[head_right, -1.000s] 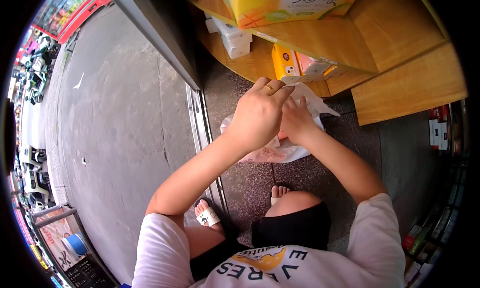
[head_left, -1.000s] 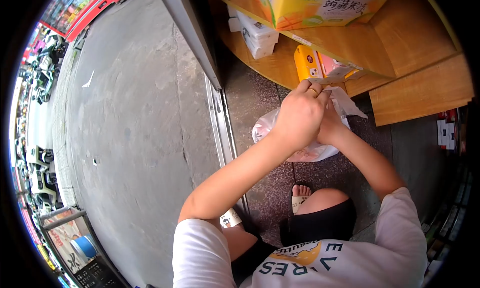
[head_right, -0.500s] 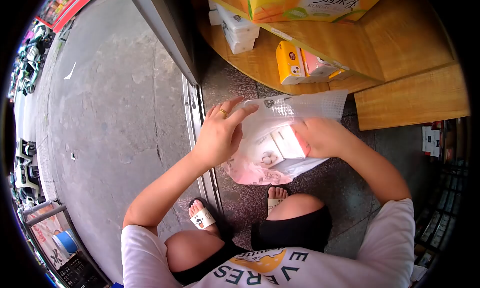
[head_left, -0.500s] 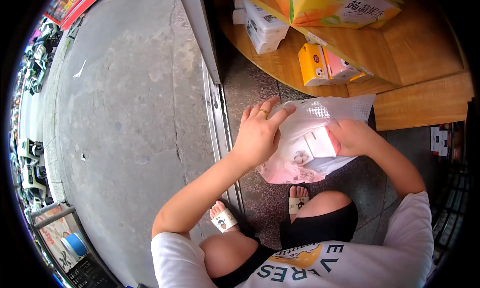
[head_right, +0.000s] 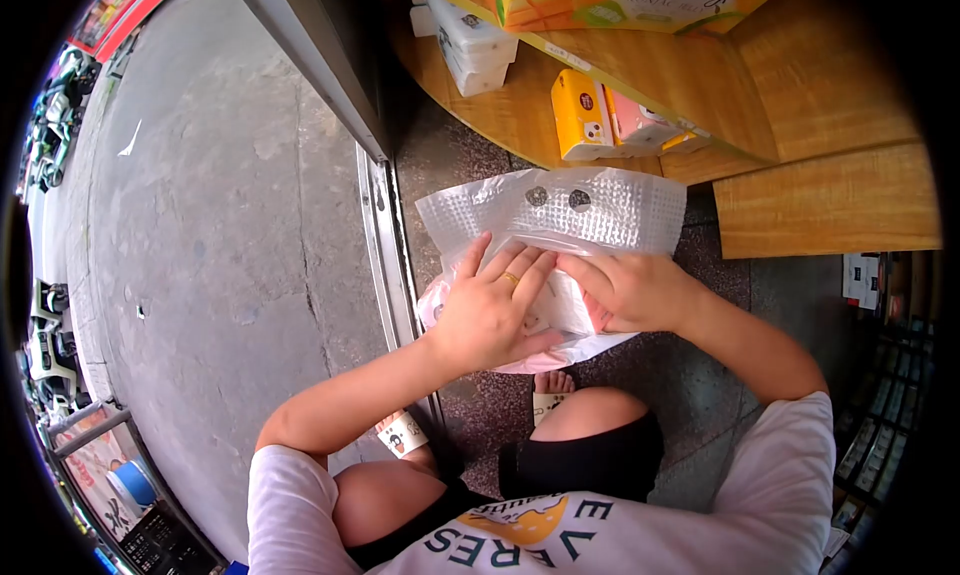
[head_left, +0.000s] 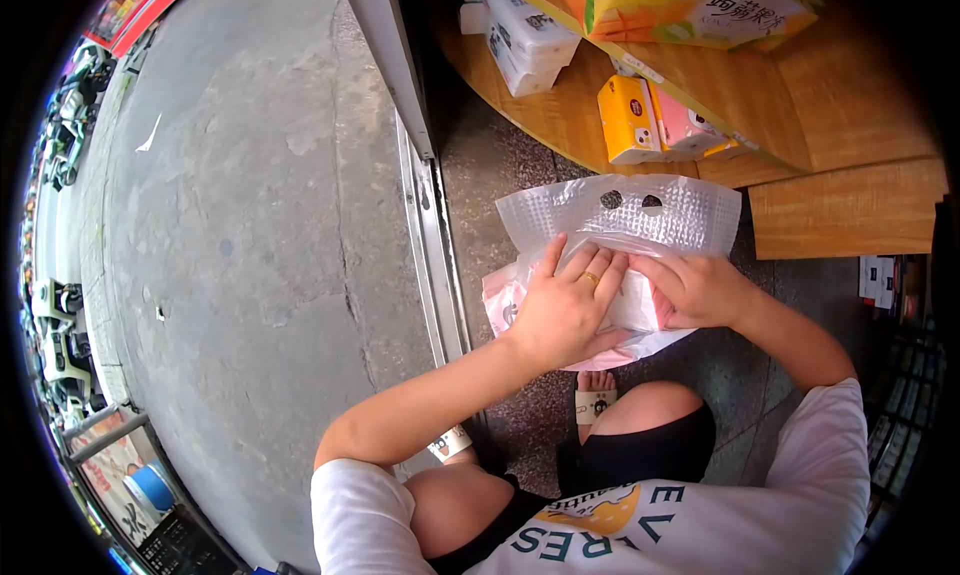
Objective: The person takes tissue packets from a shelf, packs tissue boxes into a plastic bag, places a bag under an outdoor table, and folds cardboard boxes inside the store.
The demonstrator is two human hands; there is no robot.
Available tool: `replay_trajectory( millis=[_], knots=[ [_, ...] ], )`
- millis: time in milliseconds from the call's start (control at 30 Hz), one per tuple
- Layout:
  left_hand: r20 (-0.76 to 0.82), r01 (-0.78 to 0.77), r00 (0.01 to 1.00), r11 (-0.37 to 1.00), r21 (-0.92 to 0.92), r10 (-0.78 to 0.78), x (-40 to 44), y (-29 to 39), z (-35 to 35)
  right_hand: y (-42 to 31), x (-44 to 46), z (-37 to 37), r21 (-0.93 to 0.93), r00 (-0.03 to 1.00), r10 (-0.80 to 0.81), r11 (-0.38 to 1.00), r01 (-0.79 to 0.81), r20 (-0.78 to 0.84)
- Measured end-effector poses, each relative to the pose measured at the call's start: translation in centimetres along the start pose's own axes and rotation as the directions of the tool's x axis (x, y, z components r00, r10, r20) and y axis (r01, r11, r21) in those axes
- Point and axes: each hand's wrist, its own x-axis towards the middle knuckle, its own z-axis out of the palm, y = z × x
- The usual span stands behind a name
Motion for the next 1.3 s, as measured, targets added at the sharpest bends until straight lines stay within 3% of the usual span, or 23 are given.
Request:
replay_trajectory(
  millis=[67,133,200,300,333,367,433,500,600,633,667,733,800,900,933,967,1000,1033,1067,1100,1133,1267,1300],
  knots=[
    [0.003,-0.010,1.000,0.999,0.049,0.010,0.2,-0.5,0.2,-0.6,0.7,-1.2,0.118,0.998,0.015,0.993,-0.008,-0.059],
    [0.162,0.177,0.973,0.981,-0.080,-0.162,0.4,-1.5,-0.1,-0.9,0.8,-1.5,0.238,0.993,0.037,0.971,-0.008,-0.115],
    [0.180,0.156,0.974,0.982,-0.108,-0.135,0.7,-2.0,-0.8,-0.7,0.2,-1.5,0.385,0.988,0.114,0.920,-0.068,-0.100],
    [0.338,0.235,0.933,0.918,-0.319,-0.121,0.8,-1.9,-2.5,0.2,-0.9,-0.7,0.650,0.952,0.258,0.754,-0.090,-0.167],
    [0.384,0.397,0.901,0.735,-0.550,-0.199,0.8,-1.7,-3.0,0.0,-0.9,-0.5,0.751,0.924,0.316,0.658,-0.050,-0.216],
    [0.445,0.510,0.860,0.473,-0.719,-0.251,0.9,-1.4,-3.3,-0.4,-0.7,-0.4,0.747,0.923,0.314,0.664,-0.047,-0.221],
    [0.356,0.471,0.880,0.483,-0.738,-0.315,0.4,0.2,-3.4,-2.2,0.1,-0.2,0.741,0.822,0.441,0.671,-0.035,-0.361],
    [0.154,0.387,0.901,0.590,-0.709,-0.405,0.0,1.1,-2.7,-3.9,1.2,-1.6,0.485,0.848,0.370,0.860,-0.158,-0.380],
    [0.262,0.527,0.791,0.399,-0.750,-0.552,0.0,0.4,-2.6,-4.9,3.2,-2.9,0.414,0.886,0.312,0.897,-0.155,-0.343],
    [0.324,0.557,0.785,0.373,-0.742,-0.527,-0.1,-0.2,-2.6,-3.9,3.5,-3.2,0.503,0.940,0.276,0.852,-0.144,-0.199],
    [0.324,0.555,0.785,0.366,-0.747,-0.529,-0.4,-0.9,-2.4,-2.7,3.7,-3.5,0.586,0.975,0.217,0.796,-0.148,-0.049],
    [0.413,0.355,0.802,-0.212,-0.911,-0.432,-1.2,-2.1,-1.7,0.1,3.0,-3.2,0.707,0.968,0.188,0.661,-0.252,0.169],
    [0.341,0.266,0.859,-0.236,-0.935,-0.382,-1.5,-2.1,-1.3,0.6,2.5,-3.9,0.900,0.930,0.142,0.238,-0.365,0.339],
    [0.383,0.211,0.874,-0.477,-0.853,-0.298,-1.2,-1.0,0.0,3.3,0.6,-3.4,0.928,0.924,0.086,-0.036,-0.371,0.372],
    [0.409,0.246,0.875,-0.490,-0.836,-0.260,-1.2,-1.0,0.3,4.1,-0.6,-2.6,0.913,0.913,0.228,-0.314,-0.259,0.338],
    [0.377,0.371,0.899,-0.067,-0.926,-0.225,-1.6,-1.2,0.5,4.0,-1.1,-3.1,0.814,0.845,0.354,-0.560,-0.153,0.402],
    [0.360,0.404,0.915,0.374,-0.835,-0.184,-1.9,-1.3,0.8,6.6,-2.9,-1.6,0.753,0.867,0.343,-0.655,-0.055,0.361],
    [0.239,0.233,0.966,0.728,-0.645,-0.098,-1.9,-0.9,1.1,6.6,-2.0,-1.6,0.820,0.793,0.502,-0.572,0.006,0.345],
    [0.242,0.237,0.965,0.723,-0.649,-0.099,-2.1,-0.7,1.7,6.2,-0.9,-1.3,0.876,0.696,0.648,-0.479,0.055,0.311],
    [0.119,0.105,0.991,0.930,-0.352,-0.066,-2.3,-0.5,2.4,6.3,0.0,-0.8,0.905,0.679,0.665,-0.425,0.002,0.311],
    [0.014,-0.015,1.000,1.000,0.011,0.015,-2.4,-0.4,2.8,6.6,1.2,-0.2,0.929,0.664,0.682,-0.367,-0.051,0.306],
    [0.044,0.083,0.995,0.992,0.099,-0.088,-1.6,-0.6,2.4,6.9,7.5,1.8,0.984,0.373,0.927,0.094,-0.151,-0.031],
    [0.042,0.086,0.995,0.991,0.100,-0.090,-1.5,-0.6,2.0,8.7,8.5,2.5,0.984,0.376,0.926,0.096,-0.152,-0.032]
  ],
)
